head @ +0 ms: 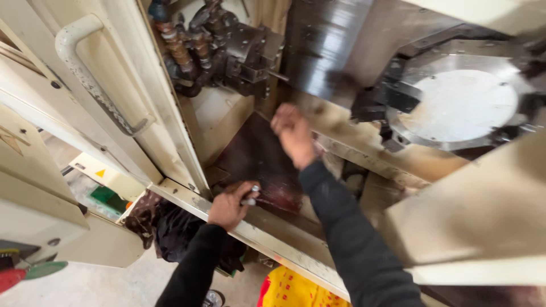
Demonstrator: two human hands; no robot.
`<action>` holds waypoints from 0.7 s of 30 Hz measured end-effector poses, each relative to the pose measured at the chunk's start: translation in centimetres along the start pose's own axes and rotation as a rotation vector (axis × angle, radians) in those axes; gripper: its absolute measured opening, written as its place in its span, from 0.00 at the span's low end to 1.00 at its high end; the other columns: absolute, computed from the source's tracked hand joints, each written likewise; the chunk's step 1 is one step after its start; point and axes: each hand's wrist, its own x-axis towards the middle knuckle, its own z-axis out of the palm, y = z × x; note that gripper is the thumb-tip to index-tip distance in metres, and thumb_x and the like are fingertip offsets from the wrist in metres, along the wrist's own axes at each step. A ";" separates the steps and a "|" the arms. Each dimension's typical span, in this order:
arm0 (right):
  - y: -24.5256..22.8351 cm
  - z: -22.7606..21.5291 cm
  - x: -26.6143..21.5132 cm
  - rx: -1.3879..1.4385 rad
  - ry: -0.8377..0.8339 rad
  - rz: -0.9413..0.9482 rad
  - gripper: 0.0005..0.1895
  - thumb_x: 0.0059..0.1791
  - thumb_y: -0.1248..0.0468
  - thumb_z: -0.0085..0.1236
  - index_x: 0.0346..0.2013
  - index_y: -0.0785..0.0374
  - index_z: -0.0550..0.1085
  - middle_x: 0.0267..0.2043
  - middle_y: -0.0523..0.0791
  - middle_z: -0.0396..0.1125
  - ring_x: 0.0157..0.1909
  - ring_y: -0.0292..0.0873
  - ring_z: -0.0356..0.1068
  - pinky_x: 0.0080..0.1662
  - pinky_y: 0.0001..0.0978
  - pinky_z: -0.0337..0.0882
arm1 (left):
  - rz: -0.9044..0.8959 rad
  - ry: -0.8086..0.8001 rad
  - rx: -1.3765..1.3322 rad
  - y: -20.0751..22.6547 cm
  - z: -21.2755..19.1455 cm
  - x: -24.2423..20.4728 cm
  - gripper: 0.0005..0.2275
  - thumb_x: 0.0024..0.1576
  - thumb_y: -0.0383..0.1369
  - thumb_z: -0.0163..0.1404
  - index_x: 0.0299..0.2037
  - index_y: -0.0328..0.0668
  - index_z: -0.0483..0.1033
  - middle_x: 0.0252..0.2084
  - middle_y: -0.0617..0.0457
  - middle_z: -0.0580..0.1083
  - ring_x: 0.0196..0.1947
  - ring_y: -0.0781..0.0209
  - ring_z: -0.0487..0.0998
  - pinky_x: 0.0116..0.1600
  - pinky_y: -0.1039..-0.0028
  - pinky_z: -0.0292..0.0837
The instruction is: The person retrieves cylindrical metal parts from a machine, measures them with a dial indicator, wipes them with a cloth, and then installs them into the machine. The person repeats this process for multiple parts.
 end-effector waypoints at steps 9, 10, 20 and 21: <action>-17.8 -8.1 -27.6 -0.586 -0.083 -0.027 0.24 0.44 0.73 0.61 0.55 0.62 0.71 0.49 0.52 0.67 0.42 0.53 0.74 0.44 0.37 0.75 | -0.140 0.339 -0.790 16.4 10.2 -4.4 0.06 0.68 0.31 0.49 0.50 0.38 0.71 0.44 0.51 0.74 0.46 0.64 0.73 0.53 0.72 0.72; -19.0 -9.8 -29.5 -0.647 -0.026 -0.100 0.26 0.43 0.74 0.60 0.56 0.63 0.70 0.51 0.53 0.68 0.46 0.56 0.73 0.47 0.39 0.75 | -0.181 0.316 -0.799 20.2 12.1 -5.9 0.08 0.67 0.30 0.49 0.52 0.37 0.69 0.44 0.50 0.71 0.45 0.63 0.71 0.53 0.71 0.71; -22.6 -32.8 -47.0 -0.758 0.747 0.303 0.10 0.49 0.70 0.57 0.46 0.66 0.75 0.37 0.47 0.77 0.34 0.48 0.79 0.34 0.36 0.75 | 0.190 -0.419 -0.679 45.9 21.5 -6.1 0.33 0.45 0.40 0.66 0.59 0.40 0.64 0.33 0.43 0.66 0.32 0.56 0.68 0.40 0.66 0.67; -22.4 -35.4 -47.8 -0.818 0.784 0.264 0.09 0.51 0.69 0.56 0.46 0.66 0.75 0.38 0.49 0.76 0.34 0.49 0.78 0.36 0.37 0.75 | 0.042 -0.651 -0.678 47.2 23.0 -5.7 0.29 0.46 0.40 0.65 0.58 0.43 0.69 0.25 0.46 0.65 0.25 0.60 0.66 0.34 0.67 0.66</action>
